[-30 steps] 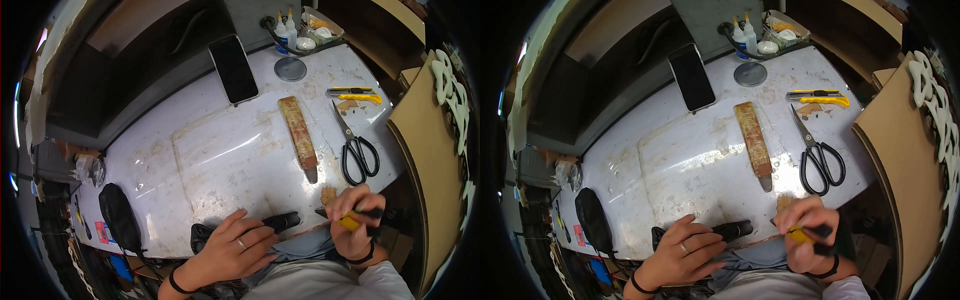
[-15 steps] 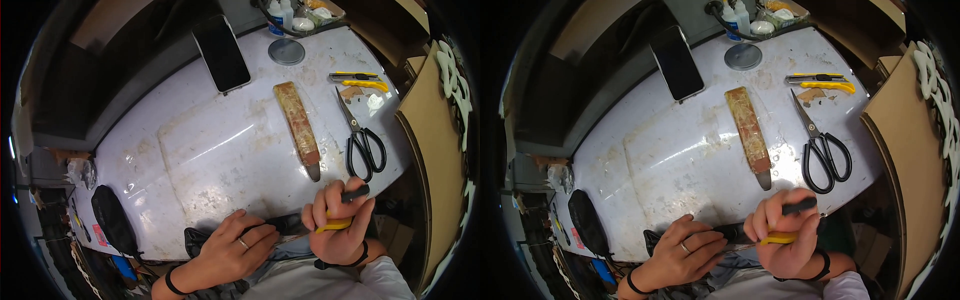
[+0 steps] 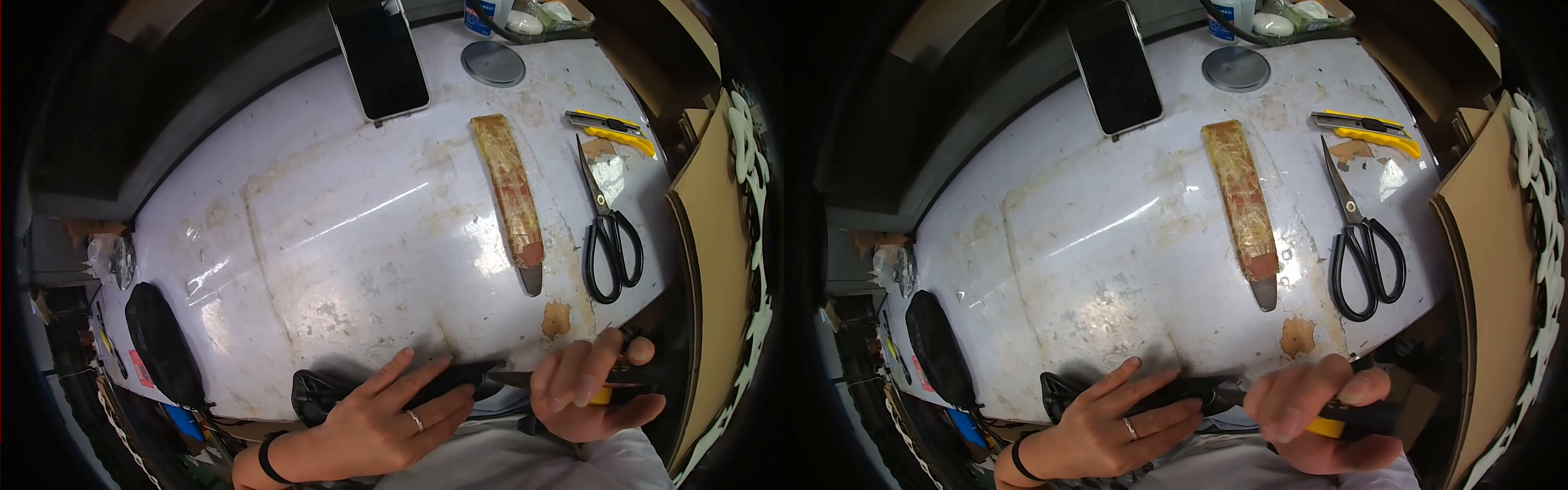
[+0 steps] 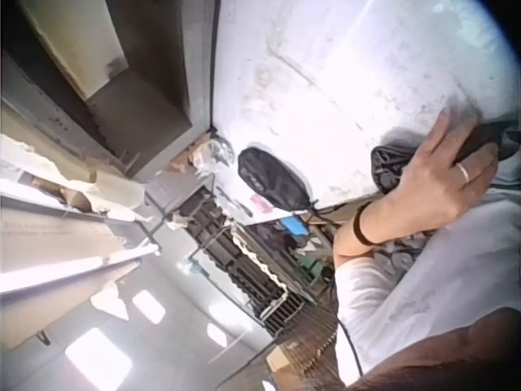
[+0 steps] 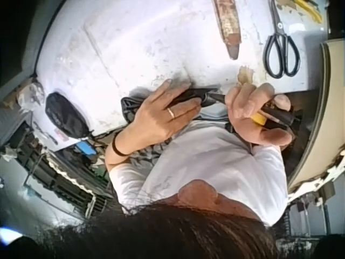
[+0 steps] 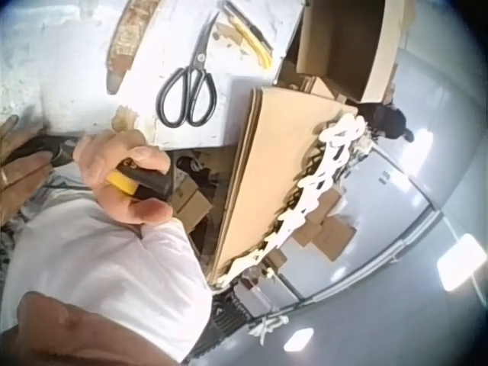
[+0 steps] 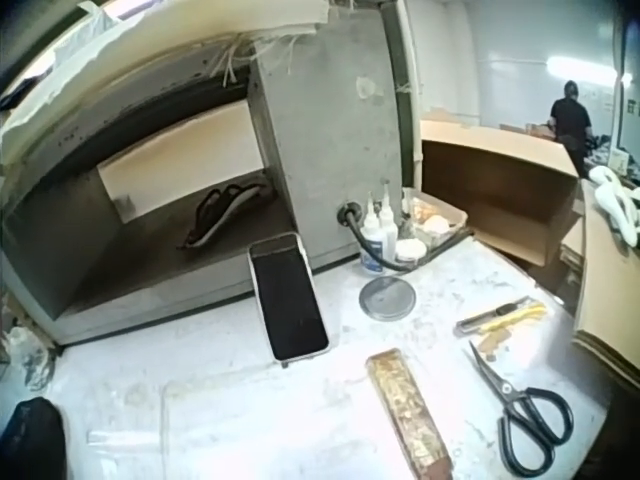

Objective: Finishing and trimming the edges of a bicycle saddle using pliers and a scraper.

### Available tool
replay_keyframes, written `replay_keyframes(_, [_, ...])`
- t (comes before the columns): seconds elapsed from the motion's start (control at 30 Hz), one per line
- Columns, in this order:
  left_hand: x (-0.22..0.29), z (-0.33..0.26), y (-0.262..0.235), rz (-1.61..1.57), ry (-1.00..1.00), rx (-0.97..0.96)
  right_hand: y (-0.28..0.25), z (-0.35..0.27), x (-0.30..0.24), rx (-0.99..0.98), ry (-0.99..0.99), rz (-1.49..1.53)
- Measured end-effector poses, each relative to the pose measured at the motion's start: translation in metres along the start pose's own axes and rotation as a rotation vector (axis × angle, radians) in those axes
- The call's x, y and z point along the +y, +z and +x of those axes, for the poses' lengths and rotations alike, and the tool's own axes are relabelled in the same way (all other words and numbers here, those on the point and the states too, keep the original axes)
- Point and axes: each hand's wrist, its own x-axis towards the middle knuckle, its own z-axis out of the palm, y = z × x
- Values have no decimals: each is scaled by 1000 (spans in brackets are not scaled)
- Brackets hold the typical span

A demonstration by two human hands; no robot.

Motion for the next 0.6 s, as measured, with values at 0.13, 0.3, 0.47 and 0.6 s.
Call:
replay_keyframes(0.13, [1,2,-1,-4,-1,3,-1,6,10,-125,53,19])
replay_keyframes(0.3, [-4,-5,5,8,57,42,13,48,16,473,406,157])
replay_keyframes(0.47, [-5,4,4,-5,98,58,-1,34,14,291,304,103])
replay_keyframes(0.6, [-1,4,3,-7,11,50,-7,34,16,210,359,77])
